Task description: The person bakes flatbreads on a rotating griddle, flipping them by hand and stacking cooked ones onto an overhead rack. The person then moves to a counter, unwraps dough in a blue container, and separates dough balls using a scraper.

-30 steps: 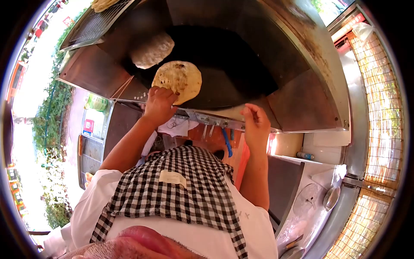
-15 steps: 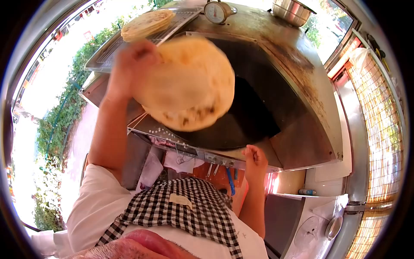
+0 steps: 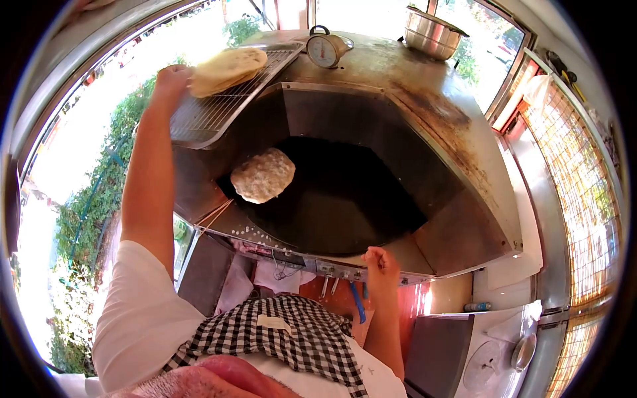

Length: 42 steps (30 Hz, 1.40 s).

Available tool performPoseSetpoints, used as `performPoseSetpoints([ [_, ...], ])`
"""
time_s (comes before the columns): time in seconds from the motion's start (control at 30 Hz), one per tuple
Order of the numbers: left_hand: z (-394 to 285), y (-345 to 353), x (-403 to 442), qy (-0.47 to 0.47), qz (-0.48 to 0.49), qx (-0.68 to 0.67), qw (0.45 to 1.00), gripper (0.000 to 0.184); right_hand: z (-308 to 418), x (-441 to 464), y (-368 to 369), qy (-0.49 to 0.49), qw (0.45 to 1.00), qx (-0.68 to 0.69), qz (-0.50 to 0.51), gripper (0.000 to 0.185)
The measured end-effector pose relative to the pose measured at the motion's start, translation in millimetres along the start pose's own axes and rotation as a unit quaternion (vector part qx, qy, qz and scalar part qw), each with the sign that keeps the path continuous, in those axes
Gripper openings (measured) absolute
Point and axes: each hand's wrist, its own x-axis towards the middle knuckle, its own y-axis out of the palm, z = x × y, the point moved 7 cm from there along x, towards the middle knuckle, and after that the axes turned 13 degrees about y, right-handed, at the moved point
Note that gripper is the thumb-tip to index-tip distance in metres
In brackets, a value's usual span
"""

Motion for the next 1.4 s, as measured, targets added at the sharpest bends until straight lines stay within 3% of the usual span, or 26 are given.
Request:
performPoseSetpoints([
  [0.07, -22, -11, -7, 0.052, 0.002, 0.114, 0.992, 0.066, -1, -2, 1, 0.002, 1.000, -0.006, 0.000, 0.019],
  [0.1, -25, -10, -5, 0.129, 0.009, 0.122, 0.984, 0.077, 0, -3, 2, -0.001, 1.000, -0.013, 0.002, 0.019],
  [0.2, -70, 4, -39, 0.258, 0.105, 0.259, 0.925, 0.074, -3, -1, 6, -0.009, 1.000, -0.016, 0.003, 0.019],
  [0.23, -69, 13, -41, 0.294, 0.147, 0.211, 0.921, 0.066, -5, -2, 7, -0.010, 1.000, -0.014, 0.004, 0.018],
  [0.33, -70, 34, -43, 0.356, 0.153, 0.308, 0.869, 0.056, -3, -4, 15, -0.013, 1.000, -0.006, 0.023, 0.018],
  [0.37, -58, 42, -30, 0.340, 0.168, 0.305, 0.874, 0.041, -3, -4, 17, -0.013, 1.000, 0.001, 0.026, 0.017],
  [0.47, -58, 46, -20, 0.283, 0.183, 0.412, 0.846, 0.028, -6, -4, 20, -0.017, 0.999, 0.011, 0.028, 0.016],
  [0.57, -76, 15, -26, 0.170, 0.094, 0.437, 0.878, 0.024, -12, -9, 15, -0.025, 1.000, 0.003, 0.017, 0.017],
  [0.67, -31, -8, 12, 0.203, 0.083, 0.388, 0.895, 0.025, -26, -11, 3, -0.032, 0.999, 0.004, 0.004, 0.016],
  [0.83, -4, 3, 1, 0.229, 0.148, 0.279, 0.921, 0.044, -31, -21, -9, -0.034, 0.999, 0.011, -0.009, 0.015],
  [1.0, -41, -9, -50, 0.193, 0.119, 0.259, 0.939, 0.059, -22, -25, -11, -0.030, 0.999, -0.007, -0.013, 0.016],
  [1.1, -58, -29, -74, 0.263, 0.023, 0.301, 0.916, 0.062, -17, -32, -13, -0.020, 0.999, -0.014, -0.025, 0.018],
  [1.17, -71, -39, -114, 0.278, -0.020, 0.149, 0.949, 0.055, -24, -37, -15, -0.010, 1.000, -0.011, -0.026, 0.018],
  [1.27, -97, -34, -201, 0.298, -0.138, -0.034, 0.944, 0.032, -32, -40, -17, 0.009, 1.000, 0.006, -0.026, 0.018],
  [1.33, -81, -23, -235, 0.429, -0.143, -0.088, 0.888, 0.023, -29, -44, -18, 0.036, 0.999, 0.003, -0.031, 0.018],
  [1.4, -69, -3, -266, 0.472, -0.087, -0.017, 0.877, 0.015, -28, -43, -20, 0.045, 0.998, -0.016, -0.034, 0.018],
])
